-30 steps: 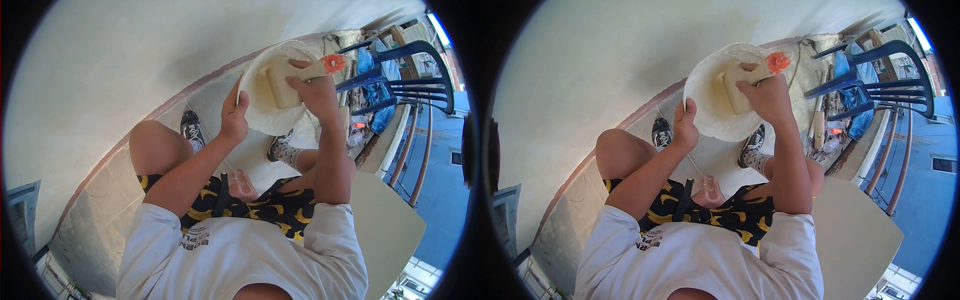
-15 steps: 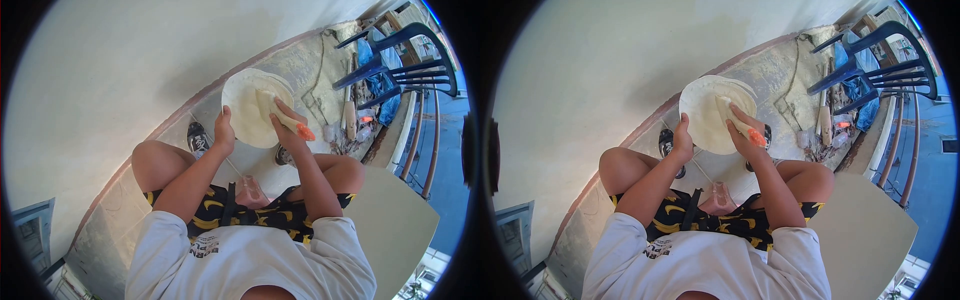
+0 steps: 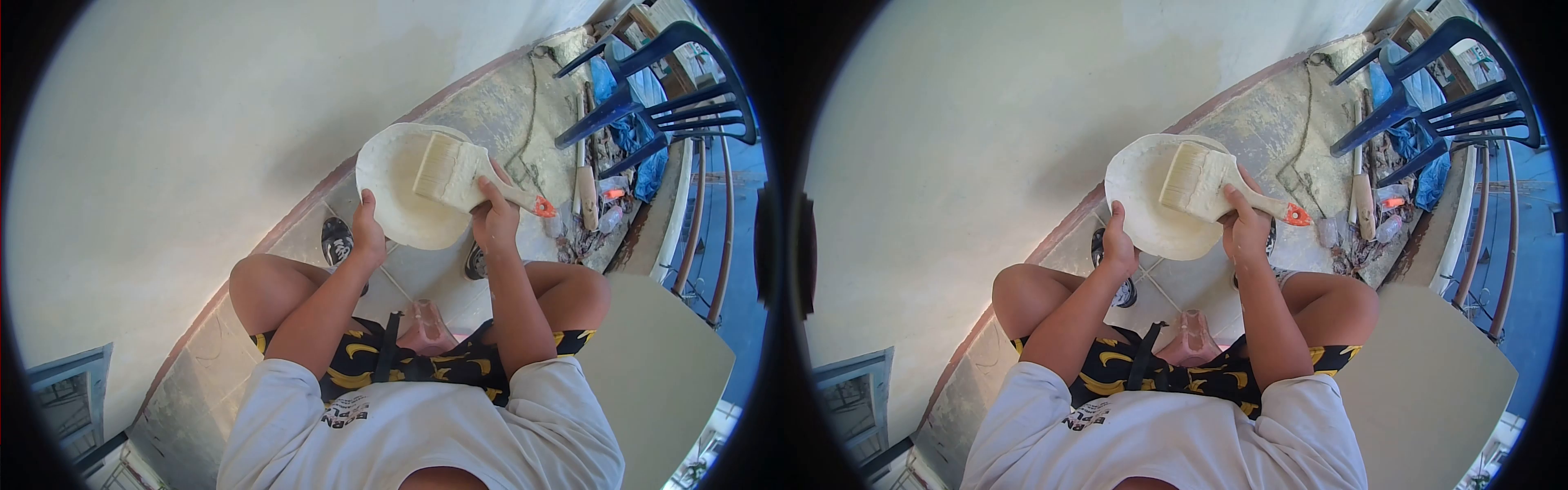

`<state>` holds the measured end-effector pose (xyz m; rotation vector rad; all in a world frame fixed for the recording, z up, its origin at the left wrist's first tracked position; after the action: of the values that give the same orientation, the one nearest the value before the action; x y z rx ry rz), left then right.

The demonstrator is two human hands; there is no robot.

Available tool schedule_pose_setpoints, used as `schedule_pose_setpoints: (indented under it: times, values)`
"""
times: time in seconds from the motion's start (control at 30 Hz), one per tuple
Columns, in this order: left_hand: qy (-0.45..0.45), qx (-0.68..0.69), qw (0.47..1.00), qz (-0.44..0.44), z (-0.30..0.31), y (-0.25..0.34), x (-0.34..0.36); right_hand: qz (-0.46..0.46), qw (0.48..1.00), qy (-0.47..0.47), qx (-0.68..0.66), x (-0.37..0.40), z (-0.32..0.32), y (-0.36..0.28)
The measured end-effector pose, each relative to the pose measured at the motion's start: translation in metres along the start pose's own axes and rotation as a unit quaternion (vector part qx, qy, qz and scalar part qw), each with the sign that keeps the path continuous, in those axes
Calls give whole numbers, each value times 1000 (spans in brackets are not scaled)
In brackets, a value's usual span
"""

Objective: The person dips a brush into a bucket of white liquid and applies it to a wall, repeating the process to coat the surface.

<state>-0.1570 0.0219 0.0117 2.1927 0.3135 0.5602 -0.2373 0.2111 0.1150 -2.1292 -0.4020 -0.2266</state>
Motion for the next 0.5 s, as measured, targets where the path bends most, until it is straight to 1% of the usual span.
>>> schedule_pose_setpoints:
  times: [0.03, 0.07, 0.13, 0.17, 0.23, 0.27, 0.3, 0.37, 0.47, 0.5]
  values:
    - [-3, -4, 1000, -1, 2, -1, 1, -31, 996, 3, -79, -3, 0, 4]
    - [6, 2, 1000, 8, 5, -3, 3, -29, 996, 2, -84, -10, -2, 2]
    - [11, 3, 1000, 13, 10, -3, 7, 13, 990, 0, -139, -32, -8, -10]
    - [20, 0, 1000, 24, 15, -5, 9, 15, 989, -3, -144, -47, -11, -12]
    - [27, -7, 999, 30, 24, -9, 14, 41, 991, 48, -115, -84, -10, -15]
    - [45, -16, 998, 52, 32, -15, 17, 46, 989, 65, -124, -105, -10, -11]
    - [65, -24, 995, 71, 38, -18, 19, 47, 989, 59, -129, -127, -15, -6]
    - [67, -37, 996, 55, 39, -15, 23, 41, 988, 98, -113, -168, -21, 5]
    - [78, -64, 994, 51, 41, -19, 18, 73, 980, 118, -144, -207, -59, -2]
    - [80, -78, 992, 58, 46, -21, 16, 66, 980, 120, -145, -211, -72, -13]
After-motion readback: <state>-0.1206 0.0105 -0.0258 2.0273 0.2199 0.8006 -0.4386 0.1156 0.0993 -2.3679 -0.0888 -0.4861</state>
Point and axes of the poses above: each hand's wrist, its own x-axis away from the middle knuckle, its own z-axis out of the back of the hand, y = z × x, the point moved 8 cm from there along -x, towards the middle knuckle, and after that the axes turned 12 degrees about -z, right-handed, at the moved point
